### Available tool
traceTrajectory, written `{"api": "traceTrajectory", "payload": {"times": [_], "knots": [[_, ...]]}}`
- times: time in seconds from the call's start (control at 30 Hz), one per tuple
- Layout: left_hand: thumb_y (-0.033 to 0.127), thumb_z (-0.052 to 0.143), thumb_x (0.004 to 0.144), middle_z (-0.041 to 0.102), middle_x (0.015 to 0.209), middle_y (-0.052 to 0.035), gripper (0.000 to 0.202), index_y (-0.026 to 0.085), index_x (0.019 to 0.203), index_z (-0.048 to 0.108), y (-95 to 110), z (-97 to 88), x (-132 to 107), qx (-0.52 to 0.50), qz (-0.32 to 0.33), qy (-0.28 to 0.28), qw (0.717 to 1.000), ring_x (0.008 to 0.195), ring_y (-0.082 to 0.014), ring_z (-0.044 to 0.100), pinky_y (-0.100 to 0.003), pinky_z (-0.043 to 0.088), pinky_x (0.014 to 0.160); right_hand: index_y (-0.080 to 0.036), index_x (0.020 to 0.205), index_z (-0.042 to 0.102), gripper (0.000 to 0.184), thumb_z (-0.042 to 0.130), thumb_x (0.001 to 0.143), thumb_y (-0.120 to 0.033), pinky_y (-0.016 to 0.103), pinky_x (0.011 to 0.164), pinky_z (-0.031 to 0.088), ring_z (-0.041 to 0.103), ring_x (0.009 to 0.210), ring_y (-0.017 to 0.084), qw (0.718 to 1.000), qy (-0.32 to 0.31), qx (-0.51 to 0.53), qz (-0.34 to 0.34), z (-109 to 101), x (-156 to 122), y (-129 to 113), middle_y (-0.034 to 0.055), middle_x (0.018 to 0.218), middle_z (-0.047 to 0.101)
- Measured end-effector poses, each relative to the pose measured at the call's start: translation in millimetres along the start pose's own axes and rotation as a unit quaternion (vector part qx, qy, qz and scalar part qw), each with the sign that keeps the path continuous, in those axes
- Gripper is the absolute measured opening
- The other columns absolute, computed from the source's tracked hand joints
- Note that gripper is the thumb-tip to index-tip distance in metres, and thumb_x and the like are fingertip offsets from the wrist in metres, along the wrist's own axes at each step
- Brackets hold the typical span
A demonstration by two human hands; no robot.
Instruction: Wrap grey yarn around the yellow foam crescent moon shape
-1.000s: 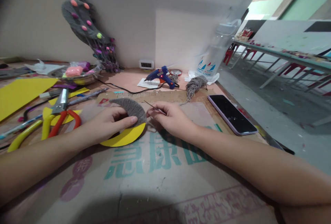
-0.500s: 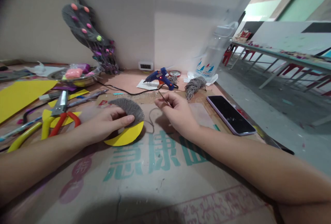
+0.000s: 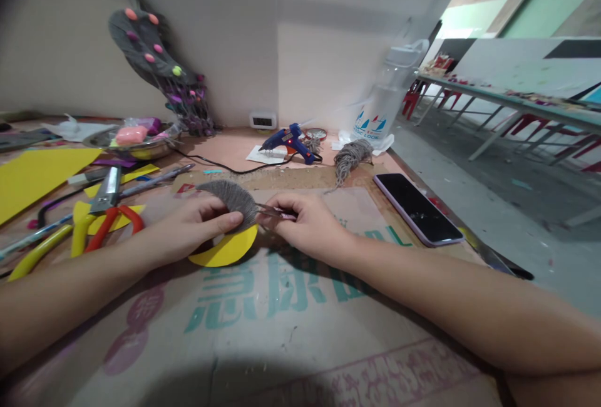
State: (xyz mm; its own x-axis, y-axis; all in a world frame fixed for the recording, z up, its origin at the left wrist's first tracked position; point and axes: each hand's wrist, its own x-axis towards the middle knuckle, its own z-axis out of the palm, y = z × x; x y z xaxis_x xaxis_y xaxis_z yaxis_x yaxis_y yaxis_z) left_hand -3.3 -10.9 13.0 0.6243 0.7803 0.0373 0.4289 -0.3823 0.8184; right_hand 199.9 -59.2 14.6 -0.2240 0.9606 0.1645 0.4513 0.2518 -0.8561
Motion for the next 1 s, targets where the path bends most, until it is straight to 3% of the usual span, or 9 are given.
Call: {"api": "traceTrajectory", "payload": {"times": [0.2,0.4,0.53,0.73,0.83,0.9,1.0], "knots": [[0.046,0.054,0.084,0.057,0.059,0.0023,0.032,0.018,0.074,0.066,-0.1,0.6,-0.5,0.019,0.014,-0.004,1.0,0.054,-0.012,0.049,-0.022,0.037,0.048,-0.017,0.074,0.06,0.022,0.06,0.081,-0.038,0.022,0.055,0.04,0.048,0.057,0.01,0.996,-0.047,0.069,0.031,2.8,1.4,2.8,-0.0035,0.061,0.053],[0.042,0.056,0.083,0.068,0.078,-0.0003,0.027,0.018,0.081,0.067,-4.9,0.9,0.0,0.011,0.032,-0.035,0.999,0.068,-0.0147,0.059,-0.022,0.045,0.058,-0.018,0.075,0.058,0.019,0.062,0.081,-0.035,0.021,0.051,0.035,0.044,0.056,0.009,0.998,-0.05,0.033,0.006,4.2,-1.4,1.3,-0.0045,0.061,0.047],[0.042,0.054,0.085,0.07,0.085,-0.0016,0.027,0.019,0.086,0.066,-7.7,0.4,0.7,-0.028,0.028,-0.054,0.998,0.073,-0.0163,0.061,-0.024,0.047,0.062,-0.018,0.078,0.058,0.022,0.055,0.086,-0.037,0.021,0.051,0.036,0.044,0.055,0.009,0.996,-0.054,0.065,-0.008,3.1,-4.6,-1.3,-0.0034,0.062,0.05],[0.037,0.064,0.079,0.055,0.069,0.0033,0.021,0.018,0.075,0.055,-3.7,5.6,-4.3,-0.065,0.054,0.029,0.996,0.064,-0.012,0.051,-0.022,0.042,0.056,-0.019,0.081,0.058,0.005,0.058,0.08,-0.023,0.023,0.065,0.042,0.053,0.07,0.011,0.997,-0.036,0.058,-0.042,7.8,-3.3,-4.5,-0.0019,0.075,0.058],[0.031,0.059,0.083,0.057,0.069,0.0029,0.018,0.018,0.071,0.054,2.8,7.3,-9.8,-0.054,0.078,0.032,0.995,0.066,-0.0118,0.053,-0.021,0.043,0.059,-0.019,0.088,0.059,0.015,0.063,0.075,-0.025,0.026,0.073,0.044,0.056,0.079,0.013,0.996,-0.036,0.076,-0.008,9.5,2.6,-4.9,0.0002,0.086,0.062],[0.032,0.055,0.087,0.063,0.077,0.0011,0.016,0.018,0.079,0.06,6.4,7.6,-13.1,-0.045,0.093,0.035,0.994,0.072,-0.0132,0.057,-0.023,0.046,0.065,-0.018,0.088,0.061,0.017,0.064,0.075,-0.029,0.027,0.074,0.044,0.056,0.081,0.014,0.995,-0.054,0.079,0.008,8.2,5.6,-5.5,0.0013,0.088,0.063],[0.033,0.054,0.088,0.067,0.088,-0.001,0.017,0.02,0.094,0.063,8.6,7.7,-15.8,-0.044,0.106,0.041,0.993,0.082,-0.0156,0.061,-0.025,0.048,0.074,-0.018,0.075,0.06,0.016,0.062,0.076,-0.034,0.026,0.064,0.042,0.053,0.07,0.013,0.996,-0.057,0.064,0.027,4.0,5.3,-8.6,-0.0001,0.075,0.059]]}}
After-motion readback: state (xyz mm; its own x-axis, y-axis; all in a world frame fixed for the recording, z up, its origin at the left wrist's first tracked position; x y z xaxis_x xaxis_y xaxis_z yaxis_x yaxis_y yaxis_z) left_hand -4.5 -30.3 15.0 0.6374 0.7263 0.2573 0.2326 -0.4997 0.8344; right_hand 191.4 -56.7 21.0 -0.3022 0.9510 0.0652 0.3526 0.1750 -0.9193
